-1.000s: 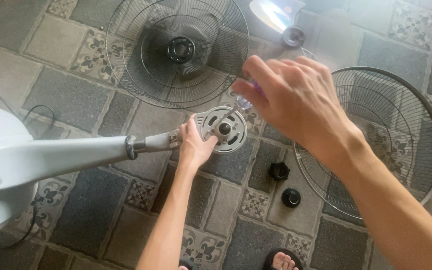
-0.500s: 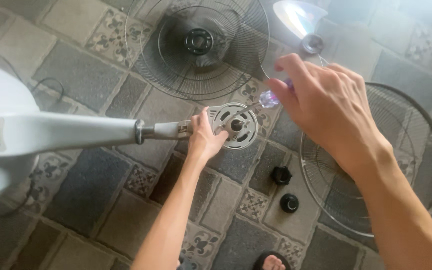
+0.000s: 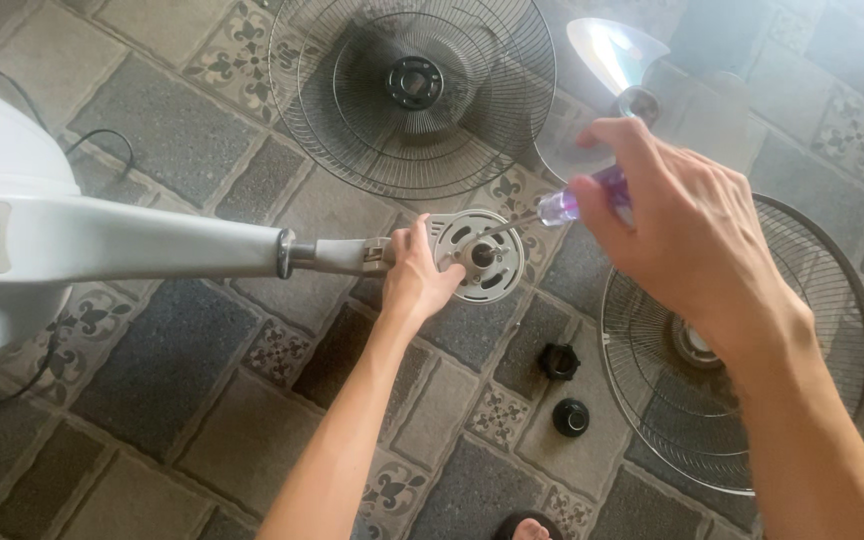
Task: The person uses a screwdriver to loosen and remove screws from the central hub of a standing electric fan. The person then removes the central hub cover by hand and sets it aside.
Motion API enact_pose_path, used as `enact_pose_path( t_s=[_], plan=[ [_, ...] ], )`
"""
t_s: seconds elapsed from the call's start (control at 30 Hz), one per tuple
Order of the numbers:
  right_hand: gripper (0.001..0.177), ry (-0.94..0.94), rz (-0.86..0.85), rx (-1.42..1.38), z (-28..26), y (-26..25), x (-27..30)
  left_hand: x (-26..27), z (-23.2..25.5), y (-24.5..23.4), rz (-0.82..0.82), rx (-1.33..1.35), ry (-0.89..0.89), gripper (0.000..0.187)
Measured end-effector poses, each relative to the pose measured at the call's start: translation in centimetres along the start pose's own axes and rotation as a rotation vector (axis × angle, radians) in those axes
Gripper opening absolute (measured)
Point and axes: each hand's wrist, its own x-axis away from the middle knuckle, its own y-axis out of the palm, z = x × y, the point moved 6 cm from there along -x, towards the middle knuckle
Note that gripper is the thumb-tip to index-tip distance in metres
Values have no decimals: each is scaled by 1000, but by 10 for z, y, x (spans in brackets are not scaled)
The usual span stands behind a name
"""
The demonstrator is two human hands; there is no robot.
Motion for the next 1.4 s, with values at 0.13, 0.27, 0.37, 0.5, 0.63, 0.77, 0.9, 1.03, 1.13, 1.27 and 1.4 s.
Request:
enact_pose_path(
  t_s=[0.13,0.27,0.37,0.5,0.63,0.77,0.9,1.03,1.13,1.27,1.4],
  plan=[
    [32,-149,116,-7,-10,-4,3,0,0,0,3,-1,3,98],
    [38,-51,53,55,-2,2,-1,0,-1,1,-12,15,-5,98],
    [40,44,-13,71,3,5,-3,1,-1,0,6,15,12,98],
    [40,-110,89,-8,-7,-5,1,1,1,-1,7,4,15,99],
    [32,-272,240,93,-20,-12,5,0,0,1,-43,1,-46,101],
    [35,60,-27,89,0,2,-2,1,0,0,-21,-4,-21,101],
    [34,39,-30,29,-1,1,-2,0,-1,1,-14,8,-19,101],
    [34,-180,144,-20,-14,-7,3,-1,-1,0,19,22,19,99],
    [28,-205,195,30,-16,-8,5,-2,-2,2,9,34,12,98],
    [26,-37,53,40,-6,-2,1,-3,-5,3,16,27,29,98],
    [30,-170,154,-45,-13,-12,3,-5,-6,4,40,30,66,97]
  ],
)
